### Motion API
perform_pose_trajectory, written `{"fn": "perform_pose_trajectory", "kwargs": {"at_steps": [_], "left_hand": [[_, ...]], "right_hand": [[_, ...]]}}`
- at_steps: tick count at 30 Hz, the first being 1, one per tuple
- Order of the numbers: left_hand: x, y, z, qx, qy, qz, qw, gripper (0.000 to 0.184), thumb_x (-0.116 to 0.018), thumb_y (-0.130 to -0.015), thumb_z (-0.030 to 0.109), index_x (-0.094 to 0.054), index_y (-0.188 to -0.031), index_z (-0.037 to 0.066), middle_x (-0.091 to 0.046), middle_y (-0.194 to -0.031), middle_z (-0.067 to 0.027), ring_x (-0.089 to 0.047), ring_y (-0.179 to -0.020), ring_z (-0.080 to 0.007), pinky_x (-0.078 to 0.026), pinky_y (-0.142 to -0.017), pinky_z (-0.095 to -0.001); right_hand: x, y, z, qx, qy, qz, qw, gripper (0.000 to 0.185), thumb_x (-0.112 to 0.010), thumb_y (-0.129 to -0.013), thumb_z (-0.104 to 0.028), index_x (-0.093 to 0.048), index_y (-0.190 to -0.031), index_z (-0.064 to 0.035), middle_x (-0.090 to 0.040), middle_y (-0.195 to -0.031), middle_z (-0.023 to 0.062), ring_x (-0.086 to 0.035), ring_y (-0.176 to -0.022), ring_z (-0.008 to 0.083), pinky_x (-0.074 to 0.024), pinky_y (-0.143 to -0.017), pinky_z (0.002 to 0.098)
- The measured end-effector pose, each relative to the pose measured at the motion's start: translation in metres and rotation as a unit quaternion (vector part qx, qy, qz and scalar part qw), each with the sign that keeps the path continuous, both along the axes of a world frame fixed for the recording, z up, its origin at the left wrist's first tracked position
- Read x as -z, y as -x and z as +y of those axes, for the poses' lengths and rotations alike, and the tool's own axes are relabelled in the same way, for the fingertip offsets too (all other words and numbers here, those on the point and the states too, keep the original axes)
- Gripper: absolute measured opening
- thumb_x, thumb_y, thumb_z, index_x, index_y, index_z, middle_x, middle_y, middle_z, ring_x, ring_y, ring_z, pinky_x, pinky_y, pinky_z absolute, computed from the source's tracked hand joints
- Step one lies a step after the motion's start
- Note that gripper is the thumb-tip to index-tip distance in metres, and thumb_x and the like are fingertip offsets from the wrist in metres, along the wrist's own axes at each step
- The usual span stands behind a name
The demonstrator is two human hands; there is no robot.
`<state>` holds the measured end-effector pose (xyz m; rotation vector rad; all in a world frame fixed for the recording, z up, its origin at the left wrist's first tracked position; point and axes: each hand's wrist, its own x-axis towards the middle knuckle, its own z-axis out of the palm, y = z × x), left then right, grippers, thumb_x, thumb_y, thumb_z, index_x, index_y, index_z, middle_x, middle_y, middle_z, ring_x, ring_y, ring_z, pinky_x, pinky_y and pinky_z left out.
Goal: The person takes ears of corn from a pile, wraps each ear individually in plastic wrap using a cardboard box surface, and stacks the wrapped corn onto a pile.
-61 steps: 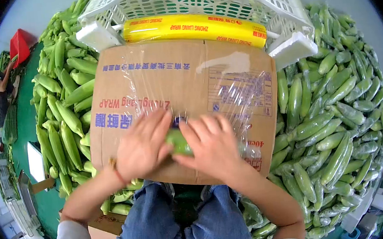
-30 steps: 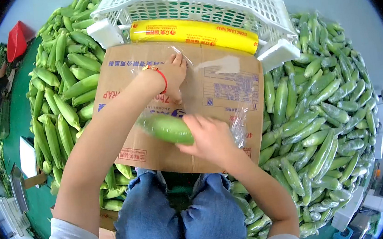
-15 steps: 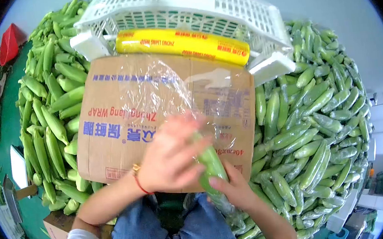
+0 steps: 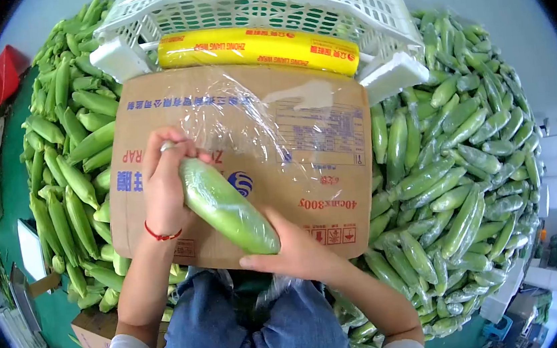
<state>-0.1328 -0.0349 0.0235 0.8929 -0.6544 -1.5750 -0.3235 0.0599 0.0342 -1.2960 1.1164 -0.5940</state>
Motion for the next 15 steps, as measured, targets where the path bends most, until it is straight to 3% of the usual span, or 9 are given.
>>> {"fn": "perform_pose_trajectory", "kwargs": {"at_steps": [1,4,5,7,8,9,10,12,15], "left_hand": [[0.005,-0.003,0.005,-0.034,-0.029,-0.037,0.998,0.036,-0.050,-0.086,-0.001,-0.051,-0.122,0.004,-0.054,-0.086,-0.0085,-0.060,-0.084,-0.0246,-0.052,-0.080,-0.0369],[0.010,-0.012,0.022,-0.080,0.021,-0.158,0.984,0.026,-0.049,-0.092,0.007,-0.054,-0.117,0.003,-0.059,-0.094,-0.0107,-0.062,-0.084,-0.0231,-0.051,-0.081,-0.0332],[0.006,-0.014,0.029,-0.085,0.034,-0.227,0.969,0.023,-0.047,-0.096,0.014,-0.055,-0.114,0.003,-0.061,-0.095,-0.0112,-0.064,-0.083,-0.0215,-0.052,-0.079,-0.0313],[0.007,-0.014,0.050,-0.017,-0.051,-0.222,0.974,0.038,-0.038,-0.104,0.033,-0.057,-0.115,0.001,-0.065,-0.093,-0.0126,-0.065,-0.078,-0.0180,-0.053,-0.070,-0.0281],[0.021,-0.022,0.061,0.046,-0.157,-0.109,0.981,0.046,-0.036,-0.105,0.038,-0.057,-0.118,-0.001,-0.066,-0.094,-0.0135,-0.065,-0.075,-0.0176,-0.054,-0.067,-0.0280],[0.029,-0.035,0.073,0.170,-0.165,-0.061,0.970,0.051,-0.034,-0.105,0.041,-0.055,-0.120,-0.003,-0.067,-0.092,-0.0139,-0.065,-0.073,-0.0175,-0.055,-0.064,-0.0288],[0.035,-0.048,0.085,0.285,-0.170,-0.015,0.943,0.055,-0.032,-0.105,0.043,-0.053,-0.123,-0.004,-0.068,-0.091,-0.0142,-0.065,-0.072,-0.0174,-0.055,-0.061,-0.0296],[0.037,-0.045,0.105,0.379,-0.213,0.052,0.899,0.071,-0.035,-0.099,0.058,-0.047,-0.130,-0.005,-0.066,-0.097,-0.0155,-0.066,-0.070,-0.0197,-0.057,-0.059,-0.0303],[0.003,-0.019,0.099,0.350,-0.058,-0.007,0.935,0.092,-0.054,-0.085,0.069,-0.038,-0.139,-0.004,-0.062,-0.110,-0.0169,-0.067,-0.080,-0.0216,-0.058,-0.063,-0.0308]], "right_hand": [[-0.010,0.005,0.000,0.016,0.055,0.208,0.977,0.071,-0.083,-0.073,-0.027,-0.050,-0.132,-0.0045,-0.067,-0.094,0.0169,-0.067,-0.083,0.0230,-0.0535,-0.076,0.0329],[-0.026,0.025,-0.007,0.017,0.309,0.372,0.875,0.055,-0.081,-0.073,-0.024,-0.061,-0.120,-0.0042,-0.068,-0.093,0.0158,-0.067,-0.082,0.0241,-0.0532,-0.075,0.0347],[-0.032,0.032,-0.004,0.025,0.347,0.375,0.859,0.036,-0.076,-0.077,-0.022,-0.068,-0.108,-0.0060,-0.068,-0.093,0.0139,-0.067,-0.081,0.0263,-0.0529,-0.072,0.0349],[-0.047,0.043,-0.017,0.074,0.469,0.228,0.850,0.041,-0.070,-0.083,-0.019,-0.060,-0.121,-0.0066,-0.068,-0.091,0.0136,-0.066,-0.076,0.0245,-0.0531,-0.068,0.0362],[-0.054,0.044,-0.020,0.101,0.525,0.165,0.829,0.043,-0.067,-0.087,-0.017,-0.056,-0.127,-0.0070,-0.068,-0.089,0.0135,-0.066,-0.073,0.0237,-0.0532,-0.066,0.0368],[-0.052,0.031,-0.018,0.215,0.411,-0.049,0.884,0.047,-0.062,-0.089,-0.013,-0.047,-0.134,-0.0083,-0.065,-0.081,0.0120,-0.063,-0.067,0.0218,-0.0524,-0.062,0.0375],[-0.050,0.024,-0.023,0.255,0.307,-0.203,0.894,0.049,-0.058,-0.092,-0.010,-0.040,-0.137,-0.0094,-0.060,-0.073,0.0103,-0.061,-0.063,0.0200,-0.0515,-0.059,0.0374],[-0.053,0.018,-0.030,0.291,0.129,-0.455,0.832,0.052,-0.051,-0.095,-0.004,-0.027,-0.141,-0.0114,-0.049,-0.058,0.0070,-0.055,-0.054,0.0164,-0.0493,-0.054,0.0365],[-0.053,0.015,-0.032,0.315,0.121,-0.457,0.823,0.049,-0.054,-0.093,-0.004,-0.031,-0.136,-0.0131,-0.043,-0.060,0.0051,-0.052,-0.052,0.0148,-0.0471,-0.051,0.0330]]}}
